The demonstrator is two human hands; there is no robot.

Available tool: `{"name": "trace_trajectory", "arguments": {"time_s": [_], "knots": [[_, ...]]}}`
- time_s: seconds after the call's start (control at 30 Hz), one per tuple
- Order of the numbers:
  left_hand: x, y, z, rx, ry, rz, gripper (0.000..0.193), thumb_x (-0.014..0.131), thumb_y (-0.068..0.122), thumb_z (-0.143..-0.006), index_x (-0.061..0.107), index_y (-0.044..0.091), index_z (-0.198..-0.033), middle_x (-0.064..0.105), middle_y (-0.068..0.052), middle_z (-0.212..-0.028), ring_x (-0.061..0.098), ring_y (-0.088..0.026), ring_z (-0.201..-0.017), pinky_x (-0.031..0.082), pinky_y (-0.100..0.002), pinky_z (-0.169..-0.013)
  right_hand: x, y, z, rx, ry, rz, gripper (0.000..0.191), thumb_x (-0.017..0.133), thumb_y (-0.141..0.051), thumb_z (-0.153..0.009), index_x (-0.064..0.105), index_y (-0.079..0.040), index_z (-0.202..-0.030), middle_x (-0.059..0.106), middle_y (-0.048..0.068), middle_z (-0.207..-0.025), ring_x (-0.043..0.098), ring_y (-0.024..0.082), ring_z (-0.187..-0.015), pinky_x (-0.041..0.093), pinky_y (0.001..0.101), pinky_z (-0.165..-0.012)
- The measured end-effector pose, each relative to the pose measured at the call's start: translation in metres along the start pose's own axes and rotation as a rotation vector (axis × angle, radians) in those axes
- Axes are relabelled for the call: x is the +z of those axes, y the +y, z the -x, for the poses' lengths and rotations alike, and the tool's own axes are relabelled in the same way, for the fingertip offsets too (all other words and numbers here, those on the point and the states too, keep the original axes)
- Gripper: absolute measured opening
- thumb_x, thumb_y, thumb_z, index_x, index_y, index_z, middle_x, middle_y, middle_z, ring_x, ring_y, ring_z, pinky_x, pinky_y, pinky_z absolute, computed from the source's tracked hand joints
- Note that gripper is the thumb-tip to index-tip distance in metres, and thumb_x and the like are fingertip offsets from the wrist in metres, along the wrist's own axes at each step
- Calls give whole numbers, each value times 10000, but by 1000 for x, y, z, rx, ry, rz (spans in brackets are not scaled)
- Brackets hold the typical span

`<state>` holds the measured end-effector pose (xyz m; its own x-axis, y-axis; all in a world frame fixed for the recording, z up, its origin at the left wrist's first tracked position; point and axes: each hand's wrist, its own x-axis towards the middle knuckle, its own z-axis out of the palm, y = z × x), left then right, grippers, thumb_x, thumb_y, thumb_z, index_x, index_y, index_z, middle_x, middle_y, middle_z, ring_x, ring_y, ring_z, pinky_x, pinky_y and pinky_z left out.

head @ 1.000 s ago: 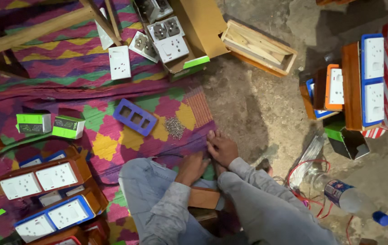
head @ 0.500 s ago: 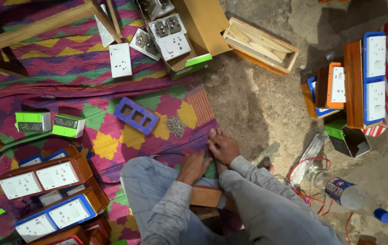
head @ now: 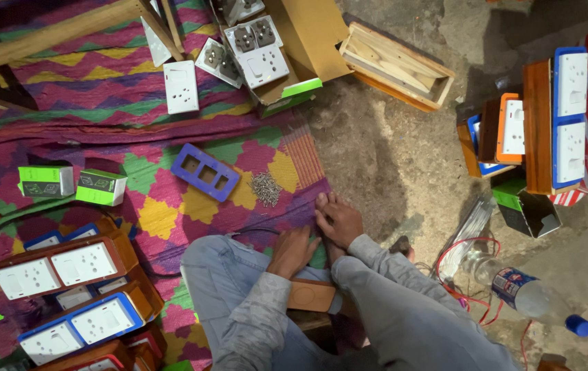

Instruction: The person sits on a mat and repeatedly picks up small metal screws and plastic fasteners, inserting them into the holes of a brown plastic electrical socket cover. The person handles the components by hand, occasionally adjusting the pile of screws and fasteners on the mat.

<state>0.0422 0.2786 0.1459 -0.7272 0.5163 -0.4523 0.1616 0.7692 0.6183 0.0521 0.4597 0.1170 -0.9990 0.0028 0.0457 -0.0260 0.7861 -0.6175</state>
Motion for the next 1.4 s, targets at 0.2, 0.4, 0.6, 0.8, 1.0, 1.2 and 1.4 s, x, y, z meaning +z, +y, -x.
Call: {"name": "trace_trajectory", "arguments": {"time_s": [0.2, 0.4, 0.6, 0.8, 1.0, 1.2, 1.4], "knots": [[1, -3, 3, 42, 42, 16, 351, 686, 333, -920, 654, -9, -989, 709, -260, -927, 672, -449, -885, 507, -545, -794, 6, 1, 3, 9, 2, 11, 239, 732, -306, -880, 697, -107, -753, 690, 100, -742, 677, 324, -714, 539, 437, -665], [6, -9, 3, 60, 46, -3, 368, 673, 347, -934, 652, -12, -1009, 711, -255, -933, 673, -442, -892, 508, -539, -800, 8, 2, 4, 3, 19, 4, 238, 729, -307, -886, 700, -109, -756, 691, 101, -751, 681, 324, -725, 544, 434, -673], [9, -11, 3, 51, 27, -23, 384, 652, 369, -943, 652, -3, -1037, 713, -254, -945, 671, -435, -920, 494, -540, -823, 9, 1, 5, 13, 3, 7, 256, 731, -310, -881, 693, -112, -724, 694, 95, -746, 686, 320, -750, 542, 444, -687], [8, -11, 2, 47, 32, -18, 381, 661, 369, -935, 659, -1, -1025, 714, -255, -942, 670, -436, -925, 492, -542, -831, 8, 0, 4, -27, 24, 11, 249, 725, -308, -886, 685, -114, -735, 686, 98, -754, 685, 326, -783, 541, 445, -701], [8, -11, 3, 50, 45, -11, 374, 666, 365, -934, 664, -2, -1007, 714, -253, -928, 674, -435, -906, 492, -543, -825, 7, -1, 3, 58, -41, 5, 261, 733, -321, -881, 691, -110, -733, 694, 99, -755, 686, 326, -748, 545, 446, -674], [6, -9, 3, 64, 63, -10, 362, 678, 354, -924, 661, -2, -985, 710, -255, -905, 673, -441, -881, 500, -543, -795, 7, 0, 3, 18, -24, 16, 252, 725, -330, -883, 706, -117, -751, 709, 103, -785, 689, 336, -774, 550, 453, -696], [5, -11, 4, 72, 71, 4, 361, 681, 349, -923, 652, -6, -981, 705, -252, -912, 669, -444, -884, 507, -539, -791, 9, 1, 3, 25, -29, 17, 263, 718, -337, -886, 703, -119, -740, 707, 101, -763, 684, 330, -736, 540, 450, -684]]}}
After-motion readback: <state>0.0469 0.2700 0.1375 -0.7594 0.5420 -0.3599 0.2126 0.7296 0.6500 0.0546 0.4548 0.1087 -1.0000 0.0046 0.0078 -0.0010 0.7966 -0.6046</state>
